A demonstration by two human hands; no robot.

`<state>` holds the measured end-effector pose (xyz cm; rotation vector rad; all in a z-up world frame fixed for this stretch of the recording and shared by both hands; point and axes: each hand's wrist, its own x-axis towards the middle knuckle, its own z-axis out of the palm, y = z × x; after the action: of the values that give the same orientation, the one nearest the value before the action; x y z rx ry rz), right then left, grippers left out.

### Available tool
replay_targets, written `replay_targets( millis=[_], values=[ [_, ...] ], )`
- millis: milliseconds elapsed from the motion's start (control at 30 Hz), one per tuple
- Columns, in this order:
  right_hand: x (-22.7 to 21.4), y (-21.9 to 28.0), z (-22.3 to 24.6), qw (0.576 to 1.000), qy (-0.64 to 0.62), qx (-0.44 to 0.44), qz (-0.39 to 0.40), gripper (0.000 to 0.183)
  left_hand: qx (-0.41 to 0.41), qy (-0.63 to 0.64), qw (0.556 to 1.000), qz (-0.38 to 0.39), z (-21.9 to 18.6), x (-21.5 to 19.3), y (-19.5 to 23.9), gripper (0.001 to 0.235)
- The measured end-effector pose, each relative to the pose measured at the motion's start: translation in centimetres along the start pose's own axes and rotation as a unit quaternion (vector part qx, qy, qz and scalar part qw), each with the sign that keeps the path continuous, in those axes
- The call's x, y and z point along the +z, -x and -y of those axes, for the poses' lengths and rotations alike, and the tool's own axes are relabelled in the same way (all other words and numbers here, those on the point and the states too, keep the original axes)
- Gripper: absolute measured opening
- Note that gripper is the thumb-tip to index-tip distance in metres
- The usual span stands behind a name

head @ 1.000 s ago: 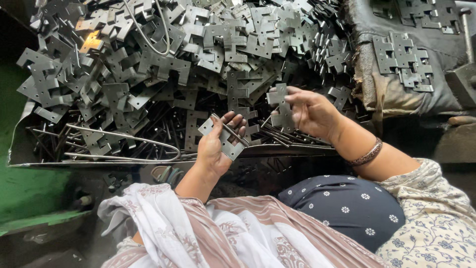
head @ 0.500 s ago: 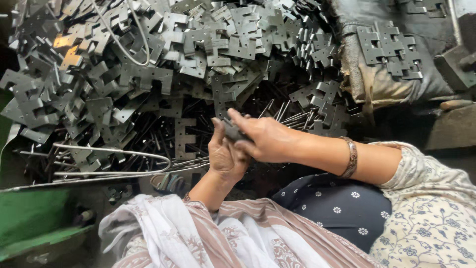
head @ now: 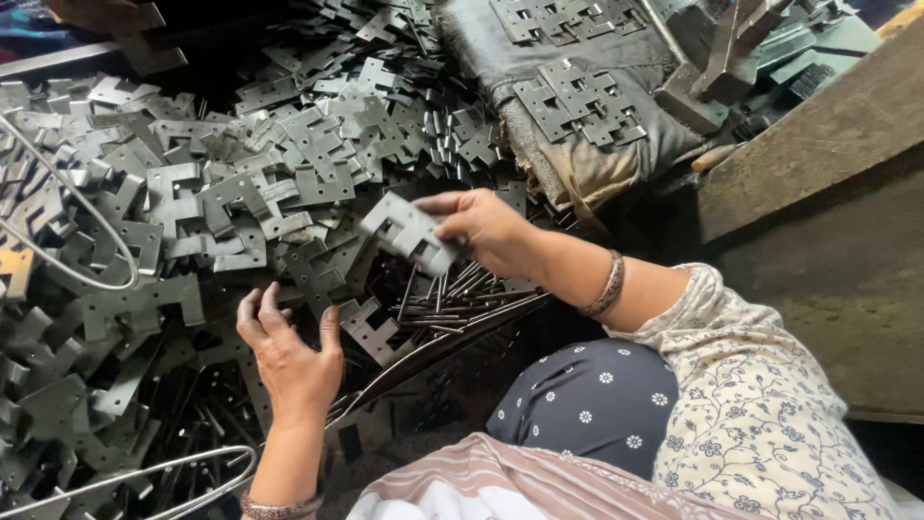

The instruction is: The person sorts metal plates and metal pins on a work table by picking them up and organizing them into a container.

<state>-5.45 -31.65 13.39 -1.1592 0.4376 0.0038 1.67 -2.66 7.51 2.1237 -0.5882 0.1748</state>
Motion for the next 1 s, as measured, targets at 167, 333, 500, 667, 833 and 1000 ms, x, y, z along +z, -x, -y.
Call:
replay_targets(
  millis=[167,333,500,667,833,1000],
  values=[
    [-4.0,0.3,3.9,0.986,-0.06,-0.111,-0.11,0.05,0.03,-0.064,0.997,-0.012,1.2,1.6,-1.0,0.076],
    [-12.1,-1.2,5.7,0.925,-0.023,-0.322,-0.2,0.052,0.028,-0.081,0.995,-0.053,1.7,1.3,-1.8,0.084],
    [-25.3,-3.8,9.3,0.796,0.163,-0.431,-0.394,0.051,-0.099,-0.003,0.995,-0.02,0.4,0.2,-2.2,0.075],
    [-35.9,-5.5,9.6,0.526,0.612,-0.338,-0.484,0.062,-0.152,0.104,0.983,-0.003,1.6,-1.4,-2.1,0.085],
    [-38.9,-6.4,8.7,0.479,0.769,-0.156,-0.394,0.063,-0.203,0.334,0.92,0.011,5.1,-2.8,-1.5,0.071],
    [-31.1,-3.8,10.9,0.452,0.818,-0.106,-0.339,0.023,-0.273,0.565,0.779,0.017,6.3,-5.0,-0.9,0.063]
  ],
)
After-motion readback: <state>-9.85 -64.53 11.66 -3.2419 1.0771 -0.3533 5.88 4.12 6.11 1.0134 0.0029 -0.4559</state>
